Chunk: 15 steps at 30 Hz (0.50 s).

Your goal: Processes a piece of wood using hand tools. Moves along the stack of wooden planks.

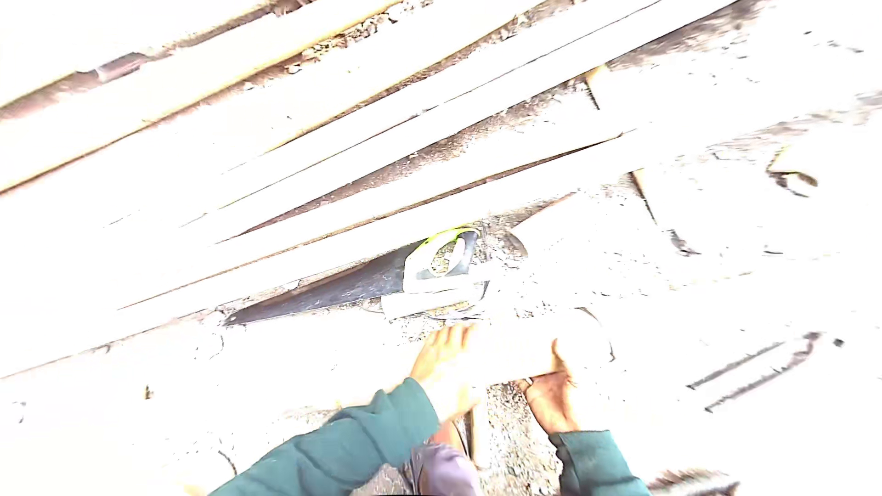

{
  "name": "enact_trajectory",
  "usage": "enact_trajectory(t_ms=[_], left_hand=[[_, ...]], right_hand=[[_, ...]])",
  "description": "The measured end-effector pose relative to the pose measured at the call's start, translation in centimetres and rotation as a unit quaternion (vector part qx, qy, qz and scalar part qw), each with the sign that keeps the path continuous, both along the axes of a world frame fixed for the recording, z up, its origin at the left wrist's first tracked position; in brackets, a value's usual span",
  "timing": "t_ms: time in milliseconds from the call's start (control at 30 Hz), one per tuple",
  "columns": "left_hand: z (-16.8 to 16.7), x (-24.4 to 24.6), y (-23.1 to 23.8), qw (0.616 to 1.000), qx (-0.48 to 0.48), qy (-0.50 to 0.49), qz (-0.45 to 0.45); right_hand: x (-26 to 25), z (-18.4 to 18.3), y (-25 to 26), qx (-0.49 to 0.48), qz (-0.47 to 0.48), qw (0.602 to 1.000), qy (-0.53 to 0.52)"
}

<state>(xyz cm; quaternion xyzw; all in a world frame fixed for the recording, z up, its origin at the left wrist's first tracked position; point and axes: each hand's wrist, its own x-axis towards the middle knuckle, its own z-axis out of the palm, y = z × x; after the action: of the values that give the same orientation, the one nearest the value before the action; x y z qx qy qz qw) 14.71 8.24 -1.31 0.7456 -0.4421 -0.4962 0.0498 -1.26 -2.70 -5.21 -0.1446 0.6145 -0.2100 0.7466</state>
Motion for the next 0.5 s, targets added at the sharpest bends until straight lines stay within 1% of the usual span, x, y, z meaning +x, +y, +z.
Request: enact_trajectory(t_ms=[100, 167, 233, 367, 433, 500], left_hand=[[0.1, 4.0, 4.0, 0.996, 0.087, 0.025, 0.009], [-0.1, 5.1, 5.7, 0.994, 0.109, 0.014, 0.008], [-0.3, 5.1, 6.0, 0.994, 0.111, 0.003, 0.003], [-0.4, 5.7, 5.0, 0.993, 0.114, 0.019, -0.015], [-0.4, 6.3, 5.0, 0.991, 0.124, 0.045, -0.024], [0.0, 7.5, 4.3, 0.985, 0.146, 0.088, -0.036]], right_hand=[[0.1, -0.5, 0.5, -0.039, -0.059, 0.995, -0.072], [-0.1, -1.0, 0.8, -0.059, -0.076, 0.987, -0.129], [-0.3, -1.8, 1.1, -0.067, -0.090, 0.977, -0.183], [-1.6, -2.5, 0.8, -0.052, -0.055, 0.957, -0.279], [-2.1, -1.5, 1.2, -0.037, -0.046, 0.963, -0.262], [-1.8, 0.4, 1.2, -0.034, -0.051, 0.976, -0.207]])
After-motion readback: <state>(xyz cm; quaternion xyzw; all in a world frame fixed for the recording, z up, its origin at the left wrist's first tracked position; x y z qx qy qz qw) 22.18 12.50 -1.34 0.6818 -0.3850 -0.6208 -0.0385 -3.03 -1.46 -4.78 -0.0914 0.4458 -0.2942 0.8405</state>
